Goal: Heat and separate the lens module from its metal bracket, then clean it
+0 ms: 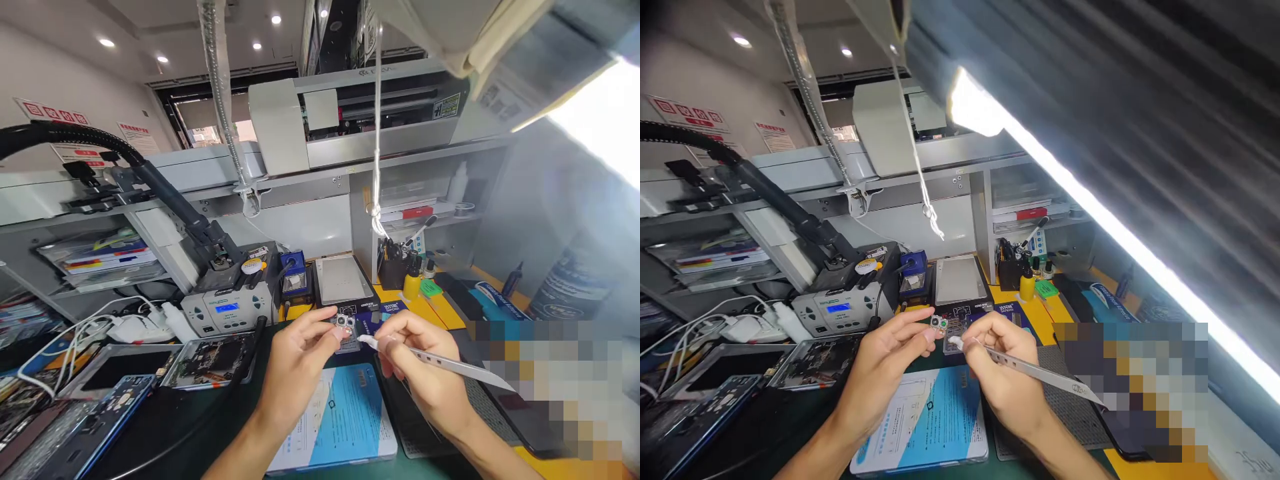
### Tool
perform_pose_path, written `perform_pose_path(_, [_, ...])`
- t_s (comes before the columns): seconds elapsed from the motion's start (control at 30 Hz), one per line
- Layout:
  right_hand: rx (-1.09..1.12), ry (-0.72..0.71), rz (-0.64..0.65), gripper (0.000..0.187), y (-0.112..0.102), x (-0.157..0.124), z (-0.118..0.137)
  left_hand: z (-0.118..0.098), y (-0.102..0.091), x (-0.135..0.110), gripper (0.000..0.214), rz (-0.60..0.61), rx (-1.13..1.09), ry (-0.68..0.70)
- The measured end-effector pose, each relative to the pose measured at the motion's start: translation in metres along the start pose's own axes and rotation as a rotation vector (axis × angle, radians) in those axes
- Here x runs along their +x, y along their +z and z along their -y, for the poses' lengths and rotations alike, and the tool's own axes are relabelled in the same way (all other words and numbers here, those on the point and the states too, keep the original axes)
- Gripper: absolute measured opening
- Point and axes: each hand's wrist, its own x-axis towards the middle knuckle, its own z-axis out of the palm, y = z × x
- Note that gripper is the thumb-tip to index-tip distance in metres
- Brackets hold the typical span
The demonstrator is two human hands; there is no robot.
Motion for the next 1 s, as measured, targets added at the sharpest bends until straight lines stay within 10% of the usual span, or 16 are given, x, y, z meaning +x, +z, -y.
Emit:
perform_pose_path(0.2, [-0.045, 0.011, 0.055, 0.022, 0.016, -0.012, -0.003, 0.022, -0.010, -0.027, 0.044, -0.073, -0.077, -0.086])
perform_pose_path(1.0, [-0.242, -0.227, 0.021, 0.017, 0.027, -0.022, 0.008, 0.035, -0.013, -0.048, 0.019, -0.182, 0.281, 0.321])
